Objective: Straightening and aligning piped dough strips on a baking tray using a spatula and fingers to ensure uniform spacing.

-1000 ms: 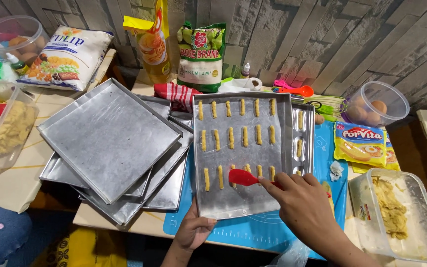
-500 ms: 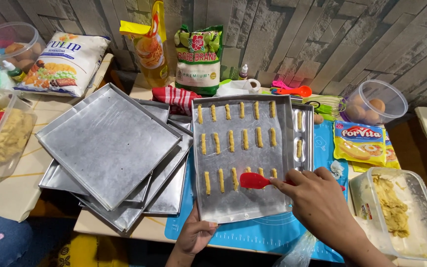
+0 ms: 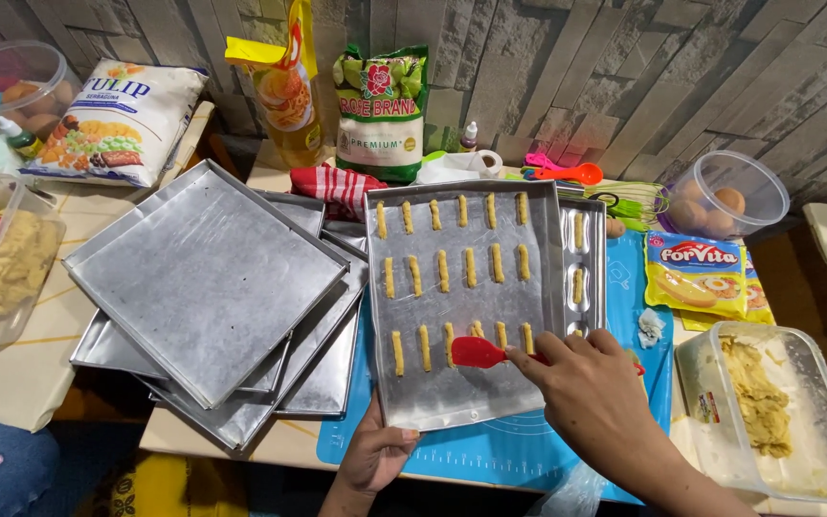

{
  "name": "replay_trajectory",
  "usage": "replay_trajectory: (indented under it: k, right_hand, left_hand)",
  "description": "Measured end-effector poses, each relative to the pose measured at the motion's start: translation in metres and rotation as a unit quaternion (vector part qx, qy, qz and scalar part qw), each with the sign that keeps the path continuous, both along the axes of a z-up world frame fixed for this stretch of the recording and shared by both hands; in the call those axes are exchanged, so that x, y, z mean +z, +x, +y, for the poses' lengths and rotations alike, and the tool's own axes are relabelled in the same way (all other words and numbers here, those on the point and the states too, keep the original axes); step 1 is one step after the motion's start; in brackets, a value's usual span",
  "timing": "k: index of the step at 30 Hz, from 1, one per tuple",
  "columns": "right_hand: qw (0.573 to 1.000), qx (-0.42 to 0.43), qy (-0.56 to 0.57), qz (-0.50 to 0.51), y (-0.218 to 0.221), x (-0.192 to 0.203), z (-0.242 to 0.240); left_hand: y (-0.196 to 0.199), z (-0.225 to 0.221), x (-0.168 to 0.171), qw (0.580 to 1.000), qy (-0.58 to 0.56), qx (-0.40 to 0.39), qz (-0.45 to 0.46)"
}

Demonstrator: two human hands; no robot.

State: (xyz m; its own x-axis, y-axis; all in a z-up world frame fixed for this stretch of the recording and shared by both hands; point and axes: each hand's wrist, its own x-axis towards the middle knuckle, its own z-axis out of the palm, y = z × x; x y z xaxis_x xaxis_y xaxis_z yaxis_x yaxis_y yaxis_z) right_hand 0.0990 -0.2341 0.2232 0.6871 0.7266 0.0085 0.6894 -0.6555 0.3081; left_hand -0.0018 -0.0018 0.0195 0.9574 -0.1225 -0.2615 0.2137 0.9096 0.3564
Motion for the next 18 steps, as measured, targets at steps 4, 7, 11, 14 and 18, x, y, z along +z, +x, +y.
replay_trajectory:
  k: [4, 7, 11, 14, 18]
  right_hand:
    - [0.999, 0.010, 0.015, -0.038, -0.008, 0.009, 0.003]
    - [1.000, -0.011, -0.008, -0.004, -0.010, 0.008, 0.010]
    - [1.000, -0.009, -0.023, -0.004, -0.011, 0.003, 0.013]
    - [1.000, -0.011, -0.027, -0.003, -0.013, 0.005, 0.016]
    - [1.000, -0.011, -0.006, 0.007, -0.010, 0.003, 0.014]
  left_hand:
    - [-0.001, 0.000, -0.005, 1.000, -0.004, 0.002, -0.031]
    - [-0.001, 0.000, -0.003, 0.999, -0.003, -0.005, -0.050]
    - [-0.001, 0.000, -0.002, 0.998, -0.001, -0.008, -0.055]
    - [-0.001, 0.001, -0.001, 0.999, 0.004, -0.006, -0.035]
    - [-0.001, 0.000, 0.001, 0.999, 0.000, -0.008, -0.050]
